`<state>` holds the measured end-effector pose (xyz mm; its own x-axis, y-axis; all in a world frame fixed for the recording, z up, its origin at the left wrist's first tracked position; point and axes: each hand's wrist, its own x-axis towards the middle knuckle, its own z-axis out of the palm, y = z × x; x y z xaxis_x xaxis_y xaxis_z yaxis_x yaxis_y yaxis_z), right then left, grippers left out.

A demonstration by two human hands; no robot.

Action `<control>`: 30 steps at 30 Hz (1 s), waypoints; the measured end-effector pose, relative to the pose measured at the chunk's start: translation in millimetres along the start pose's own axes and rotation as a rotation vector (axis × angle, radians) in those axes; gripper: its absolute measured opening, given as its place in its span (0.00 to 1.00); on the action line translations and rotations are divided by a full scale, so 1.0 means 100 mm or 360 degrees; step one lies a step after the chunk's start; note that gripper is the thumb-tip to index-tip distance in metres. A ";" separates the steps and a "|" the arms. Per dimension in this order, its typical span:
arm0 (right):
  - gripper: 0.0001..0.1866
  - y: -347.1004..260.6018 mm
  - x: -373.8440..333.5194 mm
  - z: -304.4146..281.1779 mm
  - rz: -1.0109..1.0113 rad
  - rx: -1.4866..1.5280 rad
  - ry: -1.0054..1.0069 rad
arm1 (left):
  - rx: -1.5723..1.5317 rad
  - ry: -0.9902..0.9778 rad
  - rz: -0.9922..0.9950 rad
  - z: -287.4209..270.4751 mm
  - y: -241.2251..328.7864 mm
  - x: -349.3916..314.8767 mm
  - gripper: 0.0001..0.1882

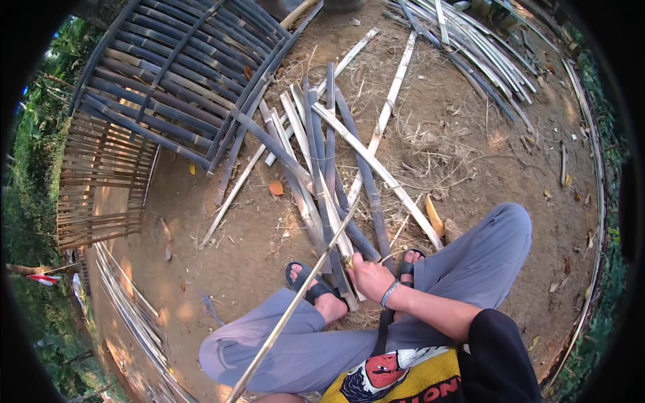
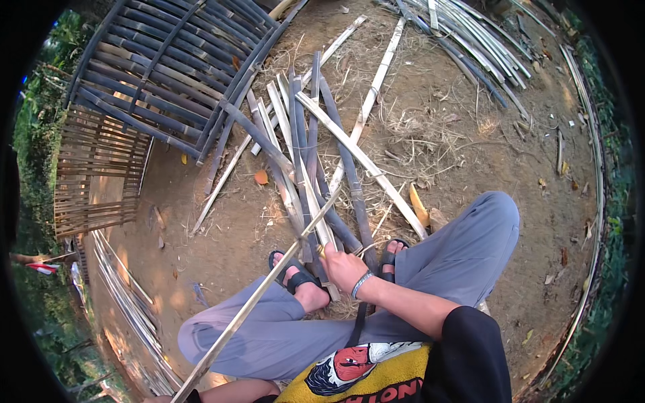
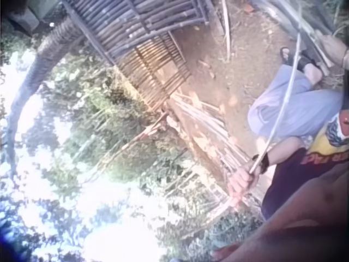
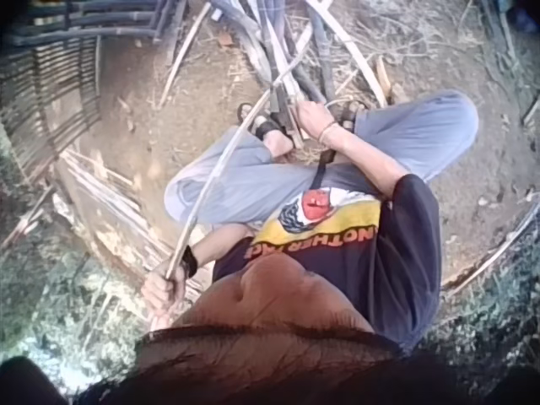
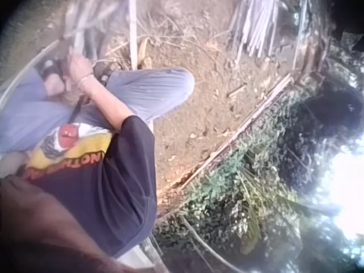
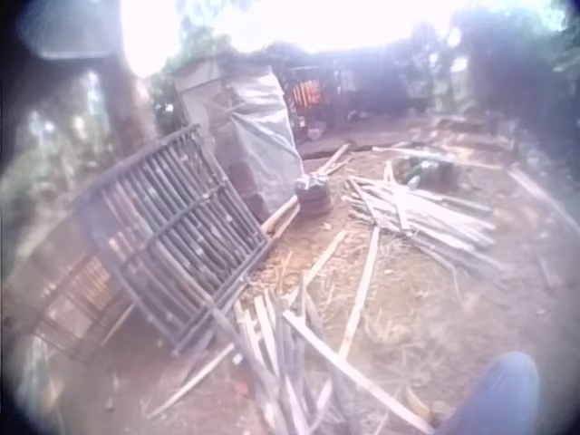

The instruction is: The person strips layers of bark and wood from a bamboo stalk using a knife while sitting on the ground, occasionally pulling the strips away by hand.

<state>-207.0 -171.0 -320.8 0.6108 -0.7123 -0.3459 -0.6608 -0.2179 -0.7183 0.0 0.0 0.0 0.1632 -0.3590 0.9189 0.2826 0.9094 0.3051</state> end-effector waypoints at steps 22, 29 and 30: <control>0.15 0.16 0.18 -0.07 -0.0033 -0.0053 -0.0073 | 0.0206 0.0302 0.0103 -0.07 0.12 -0.10 0.21; 0.17 0.43 0.37 -0.09 0.0149 -0.0184 -0.0109 | 0.0327 0.0366 0.0098 -0.08 0.09 -0.06 0.21; 0.17 0.38 0.34 -0.03 0.0131 -0.0162 -0.0098 | 0.0284 0.0361 0.0096 -0.07 0.09 -0.05 0.21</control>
<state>-212.6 -204.9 -357.9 0.5760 -0.6889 -0.4399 -0.7488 -0.2289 -0.6220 8.5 8.2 -3.8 0.3877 -0.3227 0.8635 0.0988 0.9459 0.3091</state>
